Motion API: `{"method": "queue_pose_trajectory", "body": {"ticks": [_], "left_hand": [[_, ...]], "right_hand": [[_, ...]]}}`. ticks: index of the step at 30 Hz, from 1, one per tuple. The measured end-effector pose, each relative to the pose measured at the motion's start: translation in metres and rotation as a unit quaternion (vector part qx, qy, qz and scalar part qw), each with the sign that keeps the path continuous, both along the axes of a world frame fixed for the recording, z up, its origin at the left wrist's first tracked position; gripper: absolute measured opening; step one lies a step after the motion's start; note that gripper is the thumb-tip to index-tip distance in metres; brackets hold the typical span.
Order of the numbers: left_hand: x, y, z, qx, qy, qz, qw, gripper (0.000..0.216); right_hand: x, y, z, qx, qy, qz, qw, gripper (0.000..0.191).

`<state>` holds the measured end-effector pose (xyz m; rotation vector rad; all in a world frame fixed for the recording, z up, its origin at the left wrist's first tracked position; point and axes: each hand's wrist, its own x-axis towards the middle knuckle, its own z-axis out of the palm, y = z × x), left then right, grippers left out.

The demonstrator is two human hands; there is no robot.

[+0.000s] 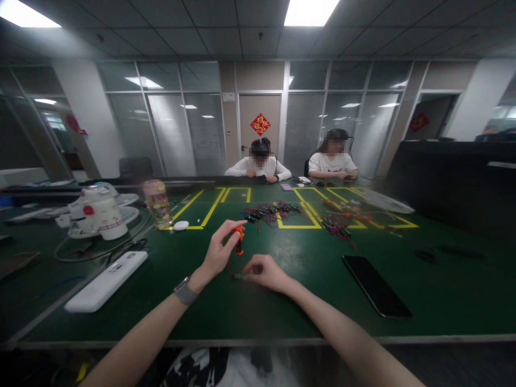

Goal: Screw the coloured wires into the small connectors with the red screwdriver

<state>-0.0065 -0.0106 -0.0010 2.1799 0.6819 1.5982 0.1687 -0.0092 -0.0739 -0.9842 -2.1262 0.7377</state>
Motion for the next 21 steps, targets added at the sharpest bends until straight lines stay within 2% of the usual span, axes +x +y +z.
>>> {"method": "queue_pose_trajectory", "body": {"ticks": [4, 10, 21], "left_hand": [[-0.0011, 0.0007, 0.0004, -0.021, -0.009, -0.038, 0.999, 0.032], [-0.0032, 0.0020, 0.0019, -0.005, -0.017, -0.021, 1.000, 0.030], [-0.0079, 0.0031, 0.0064, -0.036, 0.001, -0.029, 0.999, 0.028]], "right_hand": [[0.0002, 0.0005, -0.0008, 0.001, 0.003, 0.007, 1.000, 0.013], [-0.0005, -0.0015, 0.0022, 0.002, -0.008, 0.010, 1.000, 0.014], [-0.0014, -0.0016, 0.0016, 0.000, -0.003, 0.020, 1.000, 0.014]]}}
